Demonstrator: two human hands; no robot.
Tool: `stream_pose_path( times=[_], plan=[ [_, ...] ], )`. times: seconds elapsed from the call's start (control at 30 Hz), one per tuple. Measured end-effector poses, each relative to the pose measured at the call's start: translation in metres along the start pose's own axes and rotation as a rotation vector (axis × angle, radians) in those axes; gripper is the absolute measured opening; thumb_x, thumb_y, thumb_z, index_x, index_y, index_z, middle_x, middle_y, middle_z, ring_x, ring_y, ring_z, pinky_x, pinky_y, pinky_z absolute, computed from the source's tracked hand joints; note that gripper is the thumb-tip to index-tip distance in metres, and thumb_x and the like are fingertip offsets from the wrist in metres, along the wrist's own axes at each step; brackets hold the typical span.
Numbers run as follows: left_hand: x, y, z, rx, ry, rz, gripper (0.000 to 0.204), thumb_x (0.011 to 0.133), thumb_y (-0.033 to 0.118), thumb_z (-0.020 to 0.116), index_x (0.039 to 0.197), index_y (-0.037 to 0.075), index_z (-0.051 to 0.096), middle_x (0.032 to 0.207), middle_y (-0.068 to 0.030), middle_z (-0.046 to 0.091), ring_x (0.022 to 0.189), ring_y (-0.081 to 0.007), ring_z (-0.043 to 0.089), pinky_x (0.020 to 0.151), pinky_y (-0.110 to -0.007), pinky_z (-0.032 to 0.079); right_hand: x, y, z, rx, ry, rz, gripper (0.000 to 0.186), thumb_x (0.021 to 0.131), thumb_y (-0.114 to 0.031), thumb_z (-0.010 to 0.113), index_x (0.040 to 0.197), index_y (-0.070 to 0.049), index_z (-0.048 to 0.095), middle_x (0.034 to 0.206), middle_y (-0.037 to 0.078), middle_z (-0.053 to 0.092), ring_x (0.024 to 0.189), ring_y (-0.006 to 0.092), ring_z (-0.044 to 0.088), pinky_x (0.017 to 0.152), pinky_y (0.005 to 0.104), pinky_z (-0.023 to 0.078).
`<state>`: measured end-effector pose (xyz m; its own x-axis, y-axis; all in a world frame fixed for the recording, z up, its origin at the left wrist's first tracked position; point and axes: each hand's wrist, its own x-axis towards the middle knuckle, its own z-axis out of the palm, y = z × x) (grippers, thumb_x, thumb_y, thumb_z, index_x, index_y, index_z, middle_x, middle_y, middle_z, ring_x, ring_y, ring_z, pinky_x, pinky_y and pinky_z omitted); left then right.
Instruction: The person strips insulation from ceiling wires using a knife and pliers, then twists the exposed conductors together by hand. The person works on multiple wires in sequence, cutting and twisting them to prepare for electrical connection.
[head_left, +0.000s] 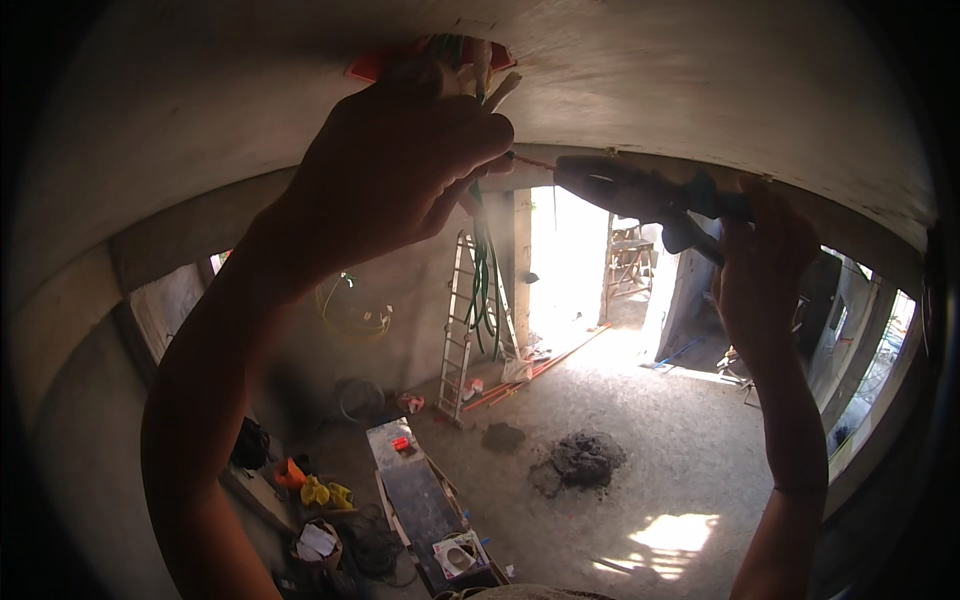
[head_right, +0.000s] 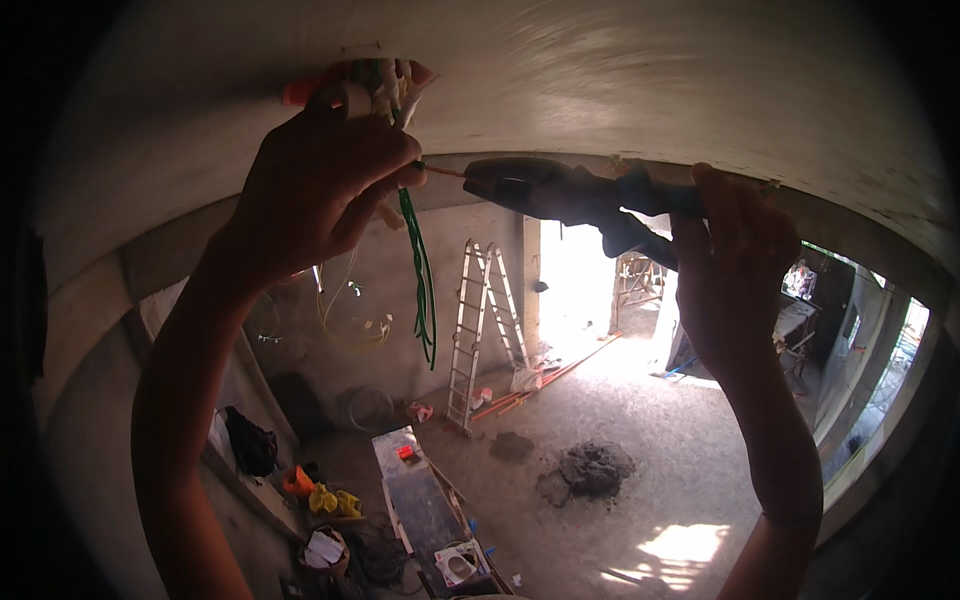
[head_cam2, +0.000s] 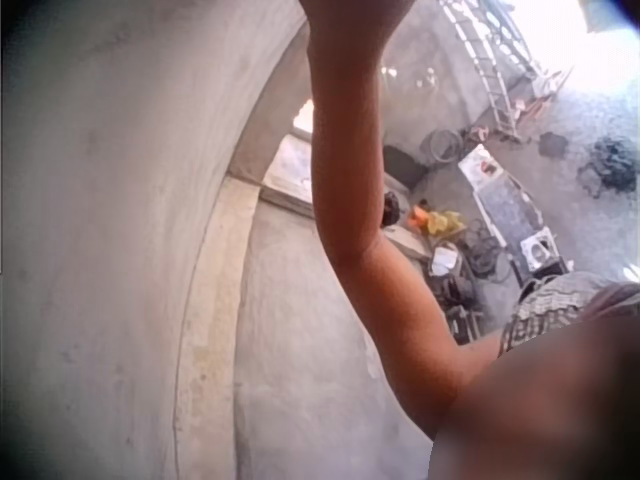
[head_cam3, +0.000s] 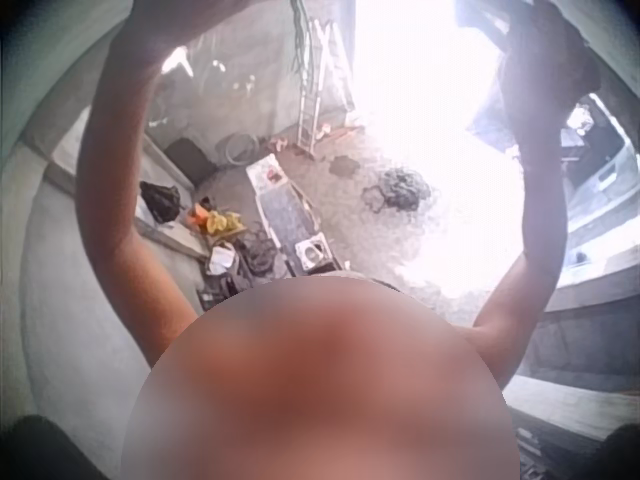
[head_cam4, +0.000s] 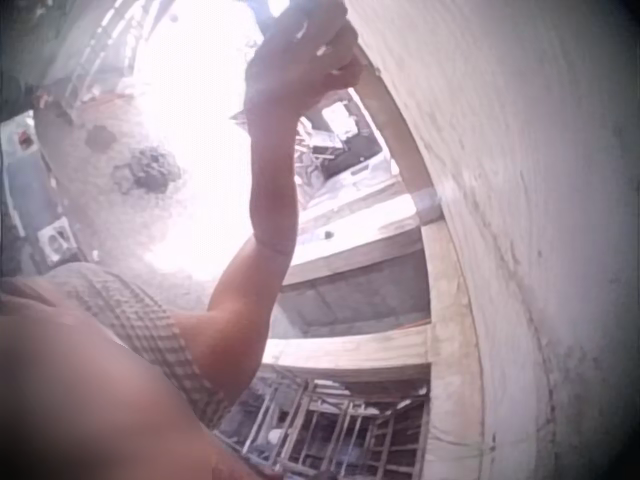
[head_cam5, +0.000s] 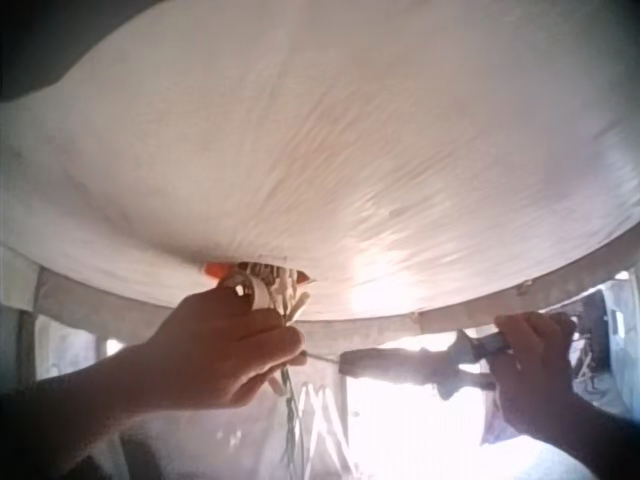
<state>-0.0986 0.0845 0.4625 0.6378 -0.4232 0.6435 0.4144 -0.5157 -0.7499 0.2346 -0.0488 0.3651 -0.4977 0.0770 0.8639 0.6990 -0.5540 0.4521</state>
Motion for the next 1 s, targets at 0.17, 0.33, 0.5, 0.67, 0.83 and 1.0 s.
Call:
stream_pose_path(
  times=[0.17, 0.33, 0.5, 0.67, 0.83, 1.0],
  plan=[
    [-0.002, 0.000, -0.003, 0.016, -0.047, -0.030, 0.018, 0.082, 0.013, 0.079, 0.096, 0.016, 0.069, 0.095, -0.0022, 0.071, 0.103, -0.0265, 0.066, 0.086, -0.042, 0.059, 0.018, 0.007, -0.012, 0.510, -0.382, 0.015, 0.034, 0.083, 0.004, 0.072, 0.115, -0.007, 0.065, 0.132, 0.014, 0.059, 0.122, 0.0343, 0.057, 0.101, 0.0498, 0.047],
    [-0.004, 0.004, 0.000, 0.026, -0.062, -0.008, 0.024, 0.081, 0.012, 0.080, 0.103, 0.015, 0.071, 0.098, -0.0018, 0.072, 0.096, -0.0270, 0.066, 0.083, -0.042, 0.057, 0.001, -0.002, 0.004, 0.739, -0.501, -0.020, 0.037, 0.080, 0.012, 0.063, 0.115, -0.001, 0.064, 0.135, 0.013, 0.057, 0.123, 0.0358, 0.059, 0.103, 0.0445, 0.051],
    [0.003, 0.012, -0.005, -0.117, -0.193, 0.008, 0.020, 0.084, 0.013, 0.078, 0.102, 0.014, 0.070, 0.095, -0.0004, 0.072, 0.092, -0.0245, 0.070, 0.080, -0.041, 0.058, -0.065, -0.042, 0.024, 1.183, -0.429, 0.482, 0.055, 0.074, 0.014, 0.062, 0.125, -0.006, 0.062, 0.129, 0.013, 0.061, 0.123, 0.0306, 0.060, 0.103, 0.0412, 0.051],
    [0.026, 0.014, -0.008, -0.213, -0.208, -0.033, 0.010, 0.091, 0.018, 0.075, 0.099, 0.013, 0.070, 0.086, -0.0023, 0.070, 0.079, -0.0242, 0.070, 0.072, -0.039, 0.056, -0.106, -0.100, 0.017, 1.923, -0.681, 0.845, 0.066, 0.070, 0.007, 0.064, 0.135, -0.004, 0.062, 0.146, 0.011, 0.058, 0.133, 0.0234, 0.057, 0.112, 0.0441, 0.047],
    [0.032, 0.032, -0.004, -0.069, -0.215, -0.112, 0.010, 0.094, 0.019, 0.074, 0.099, 0.011, 0.071, 0.083, -0.0052, 0.072, 0.078, -0.0245, 0.071, 0.070, -0.038, 0.054, -0.095, -0.145, 0.019, 2.406, -0.478, 0.839, 0.066, 0.068, 0.006, 0.062, 0.134, -0.005, 0.064, 0.153, 0.013, 0.051, 0.142, 0.0289, 0.050, 0.118, 0.0452, 0.041],
    [0.031, 0.043, -0.004, 0.051, -0.226, -0.121, 0.011, 0.094, 0.013, 0.073, 0.104, 0.009, 0.073, 0.088, -0.0079, 0.076, 0.079, -0.0263, 0.071, 0.072, -0.036, 0.052, -0.062, -0.161, 0.027, 2.339, -0.424, 0.776, 0.067, 0.071, 0.004, 0.058, 0.136, -0.007, 0.062, 0.153, 0.010, 0.052, 0.141, 0.0259, 0.052, 0.117, 0.0408, 0.042]
  ],
)
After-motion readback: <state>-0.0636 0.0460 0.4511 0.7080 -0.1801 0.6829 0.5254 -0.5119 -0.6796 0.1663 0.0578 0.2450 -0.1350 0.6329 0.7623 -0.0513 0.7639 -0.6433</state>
